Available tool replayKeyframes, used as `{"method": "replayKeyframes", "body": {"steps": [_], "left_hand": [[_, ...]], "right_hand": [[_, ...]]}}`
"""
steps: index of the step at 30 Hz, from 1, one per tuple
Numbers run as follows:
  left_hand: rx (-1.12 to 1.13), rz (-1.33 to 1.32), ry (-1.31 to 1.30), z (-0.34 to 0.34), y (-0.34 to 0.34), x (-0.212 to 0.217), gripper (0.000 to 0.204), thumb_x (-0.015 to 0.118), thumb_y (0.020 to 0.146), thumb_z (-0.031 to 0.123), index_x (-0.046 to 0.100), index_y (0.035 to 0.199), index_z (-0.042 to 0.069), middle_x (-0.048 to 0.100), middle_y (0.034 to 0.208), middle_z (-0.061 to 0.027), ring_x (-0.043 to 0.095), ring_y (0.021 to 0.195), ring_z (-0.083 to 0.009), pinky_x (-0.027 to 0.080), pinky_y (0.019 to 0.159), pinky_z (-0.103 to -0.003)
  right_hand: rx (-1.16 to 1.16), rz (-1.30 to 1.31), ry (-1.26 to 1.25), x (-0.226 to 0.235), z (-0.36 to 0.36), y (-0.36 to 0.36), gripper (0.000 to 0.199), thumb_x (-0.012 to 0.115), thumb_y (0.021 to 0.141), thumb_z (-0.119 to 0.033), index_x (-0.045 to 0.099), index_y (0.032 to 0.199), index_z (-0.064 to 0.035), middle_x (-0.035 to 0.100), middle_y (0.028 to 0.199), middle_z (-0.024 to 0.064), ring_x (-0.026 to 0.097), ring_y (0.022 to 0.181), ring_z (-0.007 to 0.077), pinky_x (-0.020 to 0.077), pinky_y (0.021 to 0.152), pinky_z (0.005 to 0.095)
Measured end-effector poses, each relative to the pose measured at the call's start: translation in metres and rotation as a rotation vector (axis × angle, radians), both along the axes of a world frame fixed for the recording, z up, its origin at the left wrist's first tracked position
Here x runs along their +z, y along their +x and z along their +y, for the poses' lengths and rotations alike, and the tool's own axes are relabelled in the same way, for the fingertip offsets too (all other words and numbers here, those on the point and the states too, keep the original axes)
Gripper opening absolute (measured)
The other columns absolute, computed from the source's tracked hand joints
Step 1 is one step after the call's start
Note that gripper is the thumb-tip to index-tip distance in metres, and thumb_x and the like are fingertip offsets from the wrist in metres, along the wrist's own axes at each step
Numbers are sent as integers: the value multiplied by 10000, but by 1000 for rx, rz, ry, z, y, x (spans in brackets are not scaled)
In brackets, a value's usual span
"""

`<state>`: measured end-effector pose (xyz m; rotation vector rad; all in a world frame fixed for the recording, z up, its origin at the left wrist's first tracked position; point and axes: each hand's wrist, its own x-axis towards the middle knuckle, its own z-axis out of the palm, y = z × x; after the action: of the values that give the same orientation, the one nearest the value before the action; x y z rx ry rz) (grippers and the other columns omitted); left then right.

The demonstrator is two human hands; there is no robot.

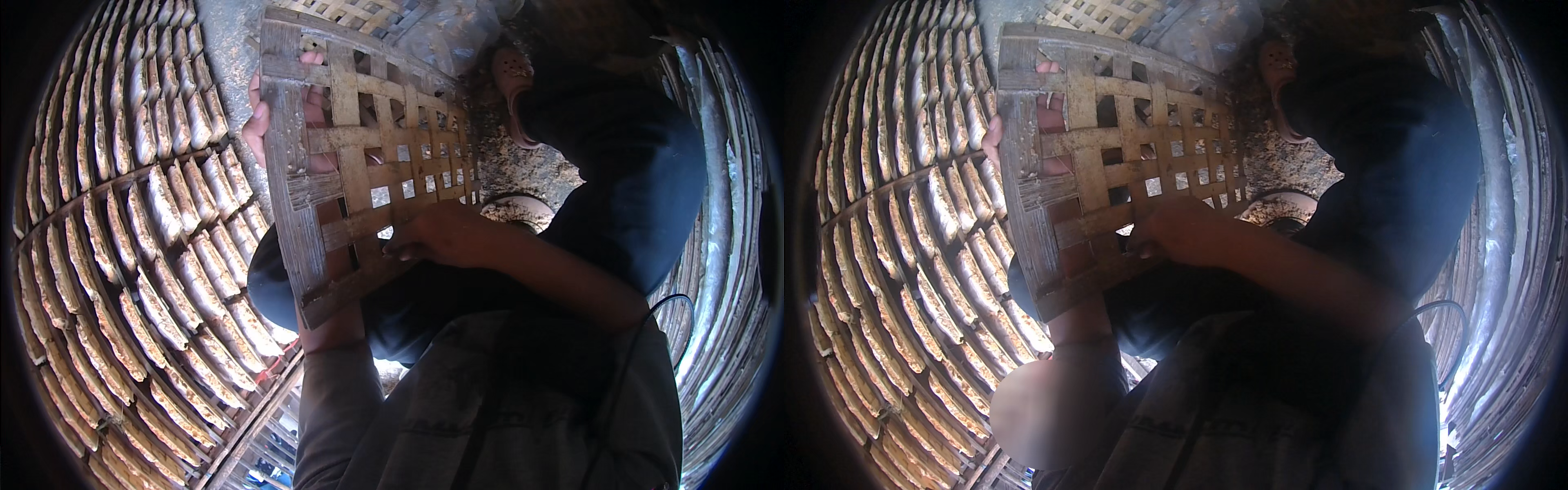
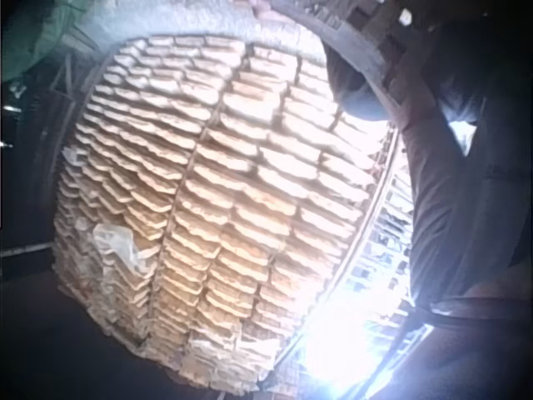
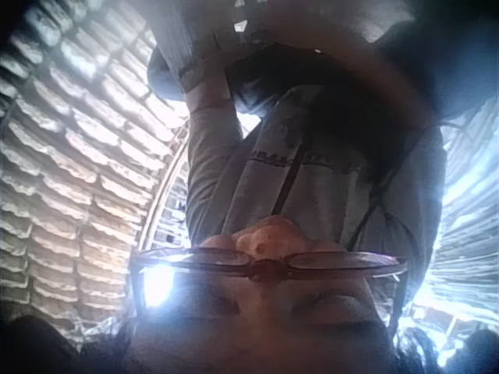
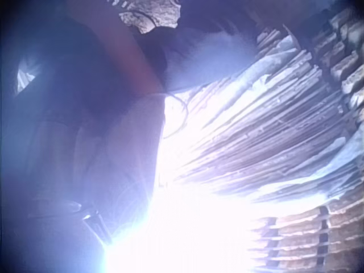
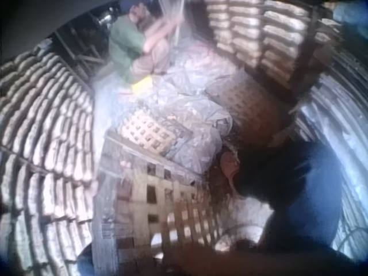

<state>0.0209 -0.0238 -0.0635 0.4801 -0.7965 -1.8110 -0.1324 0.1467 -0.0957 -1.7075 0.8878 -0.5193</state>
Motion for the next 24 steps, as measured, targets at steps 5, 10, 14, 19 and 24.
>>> {"method": "replayKeyframes", "body": {"steps": [5,10,14,19,24], "left_hand": [[40,-68,-60,-1,-7,-6,566,523,906,360,367,1378,90,528,1281,-278,515,1212,-372,383,1077,-530],[60,-125,-62,0,-6,-1,576,532,900,363,367,1375,83,529,1281,-279,515,1215,-366,374,1085,-522],[68,-90,-76,-3,2,-4,573,524,905,363,363,1379,85,534,1276,-280,514,1221,-368,372,1087,-523],[15,17,-33,-6,-1,-13,565,504,916,354,351,1392,93,523,1295,-287,516,1225,-378,373,1088,-531],[30,11,48,-5,11,-12,564,495,922,354,347,1402,99,509,1315,-288,522,1220,-379,384,1086,-543]], "right_hand": [[-38,-100,29,-18,-3,6,147,717,834,-196,746,963,-132,710,937,74,687,915,251,517,819,384],[-84,-167,40,-24,-2,8,117,738,816,-205,732,897,-121,712,886,44,689,875,224,519,795,365],[-49,-311,137,-11,-3,13,104,717,845,-196,715,906,-112,710,870,33,691,840,224,522,768,363],[-26,52,113,-11,-12,-8,224,617,920,-295,708,938,-92,707,868,92,691,853,280,528,776,394],[-134,355,264,-18,4,-6,272,577,920,-315,723,971,-90,694,893,173,676,884,343,524,807,450]]}}
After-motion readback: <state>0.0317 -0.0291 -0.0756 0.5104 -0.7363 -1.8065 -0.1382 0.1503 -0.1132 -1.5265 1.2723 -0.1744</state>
